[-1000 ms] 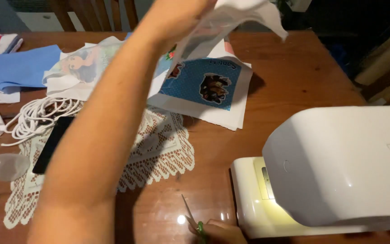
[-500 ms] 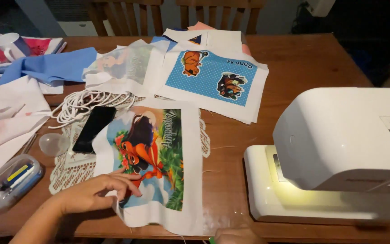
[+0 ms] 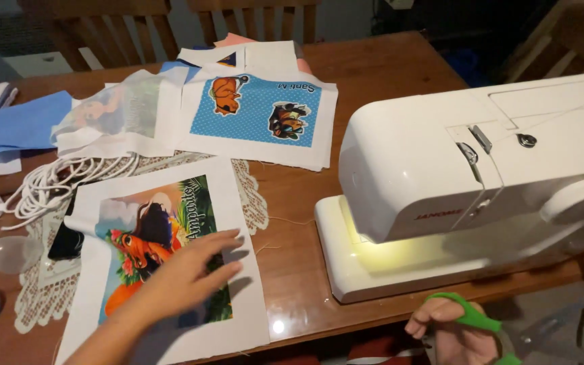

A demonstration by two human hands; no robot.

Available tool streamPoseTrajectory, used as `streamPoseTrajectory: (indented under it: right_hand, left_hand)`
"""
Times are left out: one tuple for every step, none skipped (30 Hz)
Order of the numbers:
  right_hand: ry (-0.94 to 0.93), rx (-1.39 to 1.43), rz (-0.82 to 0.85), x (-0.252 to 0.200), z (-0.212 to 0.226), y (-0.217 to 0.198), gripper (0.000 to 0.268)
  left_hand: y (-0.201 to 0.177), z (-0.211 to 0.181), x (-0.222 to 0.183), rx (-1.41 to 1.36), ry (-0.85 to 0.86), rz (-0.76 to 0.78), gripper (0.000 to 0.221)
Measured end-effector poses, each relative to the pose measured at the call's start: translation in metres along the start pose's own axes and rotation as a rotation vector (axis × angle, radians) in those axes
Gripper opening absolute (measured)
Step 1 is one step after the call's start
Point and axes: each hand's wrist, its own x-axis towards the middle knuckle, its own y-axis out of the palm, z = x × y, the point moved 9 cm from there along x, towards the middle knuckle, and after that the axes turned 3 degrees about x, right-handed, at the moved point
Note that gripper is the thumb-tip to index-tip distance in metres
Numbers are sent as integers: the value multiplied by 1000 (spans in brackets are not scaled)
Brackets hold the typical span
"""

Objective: Cutting out printed character designs from fabric sheets using scissors

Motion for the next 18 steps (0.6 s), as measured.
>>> streamPoseTrajectory:
  right_hand:
    - [1, 14, -22, -4, -2, -12, 49]
    - [7, 34, -37, -6, -6, -23, 58]
    - [16, 40, -24, -6, -3, -24, 58]
    - [44, 61, 10, -5, -5, -23, 52]
    - [73, 83, 44, -4, -6, -21, 46]
    - [80, 93, 64, -12, -11, -32, 46]
    - [223, 264, 59, -21, -27, -44, 40]
    - [361, 430, 46, -31, -44, -54, 37]
    - [364, 437, 59, -32, -45, -42, 37]
    - [315, 337, 1, -36, -42, -40, 37]
    - [265, 238, -57, -39, -37, -37, 40]
    - [274, 243, -47, -40, -48, -54, 40]
    - [200, -3, 130, -40, -51, -60, 34]
    - [114, -243, 307, -42, -59, -62, 30]
    - [117, -230, 322, -54, -94, -104, 30]
    - [608, -49, 162, -86, -159, -161, 30]
    - [1094, 138, -9, -143, -206, -208, 37]
    - [1102, 141, 7, -138, -220, -205, 37]
  left_hand:
    - [20, 0, 11, 135, -43, 37, 57]
    - [40, 1, 19, 268, -96, 70, 81]
    - [48, 14, 33, 262, -108, 61, 81]
    - [44, 40, 44, 401, -276, -25, 92]
    - [37, 63, 52, 537, -444, -113, 103]
    - [42, 72, 53, 533, -462, -126, 103]
    - [46, 77, 56, 579, -440, -135, 107]
    - [48, 81, 63, 630, -410, -142, 110]
    - [44, 67, 59, 632, -421, -152, 110]
    - [54, 47, 58, 598, -315, -63, 108]
    - [65, 26, 57, 562, -209, 23, 105]
    - [64, 26, 55, 559, -222, 19, 105]
    - [68, 15, 55, 551, -91, 41, 102]
    - [69, 5, 51, 545, 36, 59, 99]
    - [68, 7, 50, 546, 18, 51, 99]
    - [70, 1, 48, 552, 89, 61, 97]
    - [72, -4, 46, 558, 160, 70, 96]
    - [67, -6, 43, 558, 144, 63, 96]
